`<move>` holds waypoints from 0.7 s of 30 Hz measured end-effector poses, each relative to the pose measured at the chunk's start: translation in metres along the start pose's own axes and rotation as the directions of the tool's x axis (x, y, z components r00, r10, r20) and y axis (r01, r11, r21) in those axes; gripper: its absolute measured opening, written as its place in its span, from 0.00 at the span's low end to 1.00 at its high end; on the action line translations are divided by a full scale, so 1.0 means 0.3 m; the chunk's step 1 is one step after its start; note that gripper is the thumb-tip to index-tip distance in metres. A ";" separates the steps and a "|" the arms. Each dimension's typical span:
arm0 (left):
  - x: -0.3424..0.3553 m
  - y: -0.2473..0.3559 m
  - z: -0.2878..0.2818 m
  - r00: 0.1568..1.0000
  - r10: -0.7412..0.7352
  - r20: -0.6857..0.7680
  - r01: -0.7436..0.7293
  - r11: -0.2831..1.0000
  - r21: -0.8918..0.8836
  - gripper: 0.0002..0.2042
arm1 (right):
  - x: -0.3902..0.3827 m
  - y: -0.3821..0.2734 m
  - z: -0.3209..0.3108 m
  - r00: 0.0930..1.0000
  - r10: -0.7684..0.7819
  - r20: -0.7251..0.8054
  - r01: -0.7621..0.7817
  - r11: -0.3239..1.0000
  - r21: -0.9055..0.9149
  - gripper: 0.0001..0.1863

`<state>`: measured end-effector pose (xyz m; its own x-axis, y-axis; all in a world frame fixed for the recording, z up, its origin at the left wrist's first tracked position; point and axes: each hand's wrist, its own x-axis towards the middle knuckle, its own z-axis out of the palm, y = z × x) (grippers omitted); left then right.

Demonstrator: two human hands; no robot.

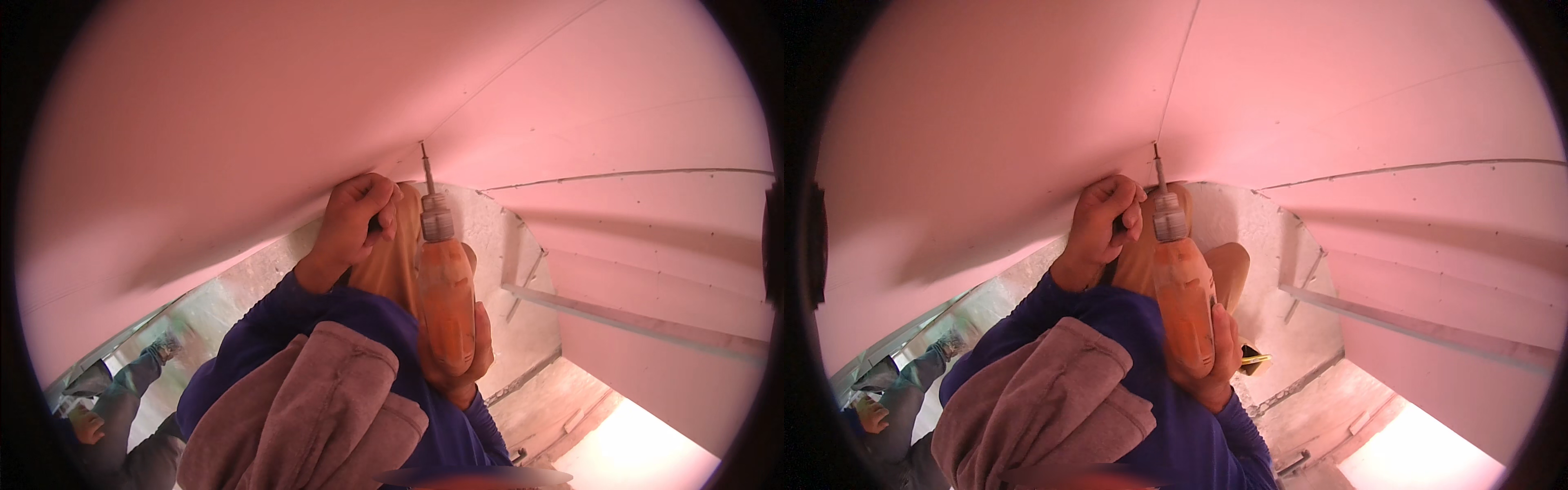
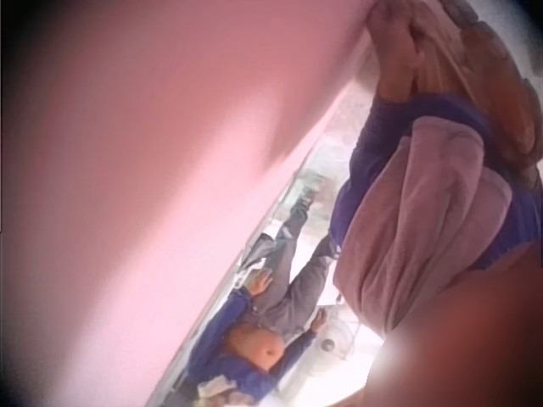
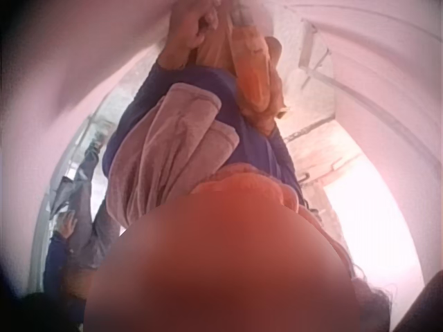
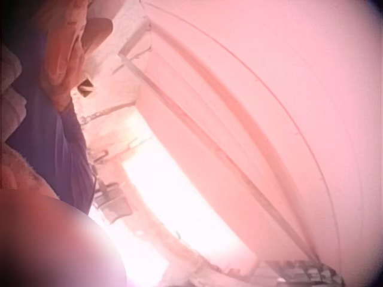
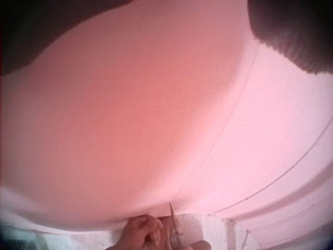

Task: The person uses a corded drill to drive screws into pink drywall panels on a ceiling. They repeatedly position screws and drive them in along panel seams and across the surface, working from a low-angle egocentric view.

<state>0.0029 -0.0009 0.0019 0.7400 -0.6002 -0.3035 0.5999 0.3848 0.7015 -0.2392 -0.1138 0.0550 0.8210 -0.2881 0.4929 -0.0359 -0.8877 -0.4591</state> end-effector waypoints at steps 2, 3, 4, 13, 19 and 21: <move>0.003 -0.002 -0.001 1.000 0.006 0.018 -0.006 1.000 -0.006 0.14 | 0.002 -0.005 0.001 1.000 -0.028 0.000 0.028 0.996 -0.086 0.46; 0.002 -0.003 -0.004 1.000 -0.016 0.009 0.016 1.000 0.004 0.14 | 0.003 -0.005 0.002 1.000 -0.017 -0.012 0.017 0.998 -0.054 0.47; 0.005 -0.003 -0.006 1.000 -0.021 0.011 0.021 1.000 0.005 0.14 | 0.005 -0.003 0.003 1.000 -0.011 -0.015 0.011 0.999 -0.045 0.47; 0.008 -0.016 -0.013 0.999 0.015 0.042 -0.015 1.000 -0.007 0.14 | 0.003 0.000 -0.011 0.999 0.028 -0.016 -0.028 1.000 0.006 0.45; 0.013 -0.009 0.006 0.998 0.041 0.040 -0.041 0.999 -0.001 0.13 | 0.018 0.014 -0.014 1.000 0.000 -0.019 0.000 1.000 0.027 0.44; 0.013 -0.006 0.011 0.998 0.048 0.032 -0.048 0.999 0.005 0.13 | 0.019 0.013 -0.017 1.000 0.013 -0.011 -0.013 0.999 0.038 0.44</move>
<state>0.0037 -0.0062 0.0014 0.7579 -0.6031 -0.2486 0.5620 0.4102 0.7183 -0.2375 -0.1206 0.0597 0.8143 -0.3036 0.4946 -0.0250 -0.8698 -0.4928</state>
